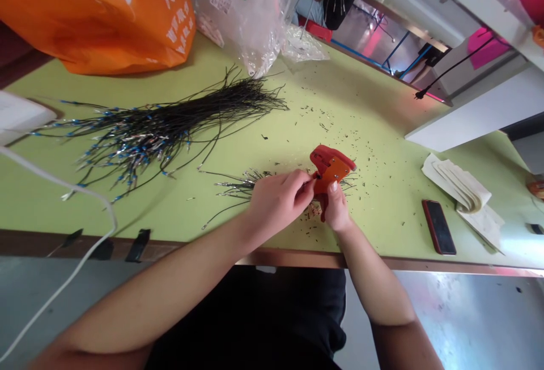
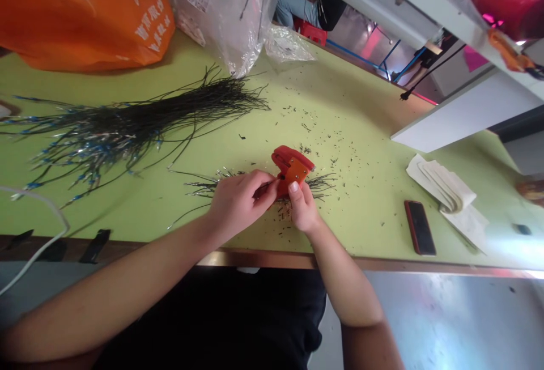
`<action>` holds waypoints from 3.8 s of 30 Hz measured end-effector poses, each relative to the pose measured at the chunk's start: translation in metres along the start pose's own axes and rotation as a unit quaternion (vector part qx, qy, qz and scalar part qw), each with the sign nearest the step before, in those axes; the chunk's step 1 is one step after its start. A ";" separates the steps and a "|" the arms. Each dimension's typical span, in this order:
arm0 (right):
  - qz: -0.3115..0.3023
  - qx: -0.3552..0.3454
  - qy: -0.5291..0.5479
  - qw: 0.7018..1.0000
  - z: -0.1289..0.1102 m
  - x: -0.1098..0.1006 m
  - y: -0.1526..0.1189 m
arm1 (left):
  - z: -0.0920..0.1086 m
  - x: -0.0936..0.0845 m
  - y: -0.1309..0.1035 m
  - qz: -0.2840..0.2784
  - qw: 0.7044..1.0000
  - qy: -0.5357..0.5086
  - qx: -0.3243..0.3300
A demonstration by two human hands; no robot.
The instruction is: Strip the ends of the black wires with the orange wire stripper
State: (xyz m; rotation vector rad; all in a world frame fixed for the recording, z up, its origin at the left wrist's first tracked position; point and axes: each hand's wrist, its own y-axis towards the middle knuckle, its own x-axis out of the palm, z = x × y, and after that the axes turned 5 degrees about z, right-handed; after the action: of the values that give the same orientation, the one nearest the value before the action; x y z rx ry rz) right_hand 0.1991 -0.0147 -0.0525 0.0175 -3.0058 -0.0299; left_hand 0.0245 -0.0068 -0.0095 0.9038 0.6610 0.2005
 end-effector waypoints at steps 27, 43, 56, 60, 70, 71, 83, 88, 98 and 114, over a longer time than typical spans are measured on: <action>0.020 -0.020 -0.073 0.997 -0.014 0.008 0.000 | 0.002 0.000 -0.001 -0.023 0.999 0.001 -0.036; 0.060 0.003 -0.003 0.998 -0.027 0.009 0.015 | 0.000 0.001 -0.002 -0.018 0.999 -0.028 -0.036; -0.028 -0.032 0.022 0.999 -0.021 0.000 0.014 | -0.005 0.004 -0.003 -0.013 1.000 -0.012 0.014; -0.005 -0.045 0.023 0.999 -0.018 -0.001 0.017 | -0.011 0.010 -0.005 -0.030 0.999 -0.021 0.021; 0.166 -0.070 0.168 0.969 -0.032 -0.009 0.034 | -0.040 -0.015 0.010 -0.144 0.989 0.009 -0.022; 0.172 -0.072 0.179 0.966 -0.033 -0.010 0.035 | -0.046 -0.021 0.015 -0.155 0.987 0.028 -0.028; 0.173 -0.061 0.174 0.968 -0.028 -0.015 0.037 | -0.163 -0.045 0.083 -0.190 0.912 0.291 -0.219; 0.173 -0.071 0.160 0.969 -0.030 -0.017 0.034 | -0.129 -0.028 0.061 -0.178 0.942 0.240 -0.153; 0.187 -0.085 0.162 0.965 -0.033 -0.019 0.032 | -0.038 0.012 -0.040 -0.333 0.932 0.110 0.091; 0.227 -0.088 0.176 0.954 -0.041 -0.028 0.036 | -0.045 0.012 -0.042 -0.219 0.972 -0.051 -0.072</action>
State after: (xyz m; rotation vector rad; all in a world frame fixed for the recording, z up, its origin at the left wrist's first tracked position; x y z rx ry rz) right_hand 0.2319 0.0212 -0.0151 -0.6160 -2.5677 -0.2216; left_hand 0.0015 0.0023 -0.0677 0.6066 0.7243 -0.1911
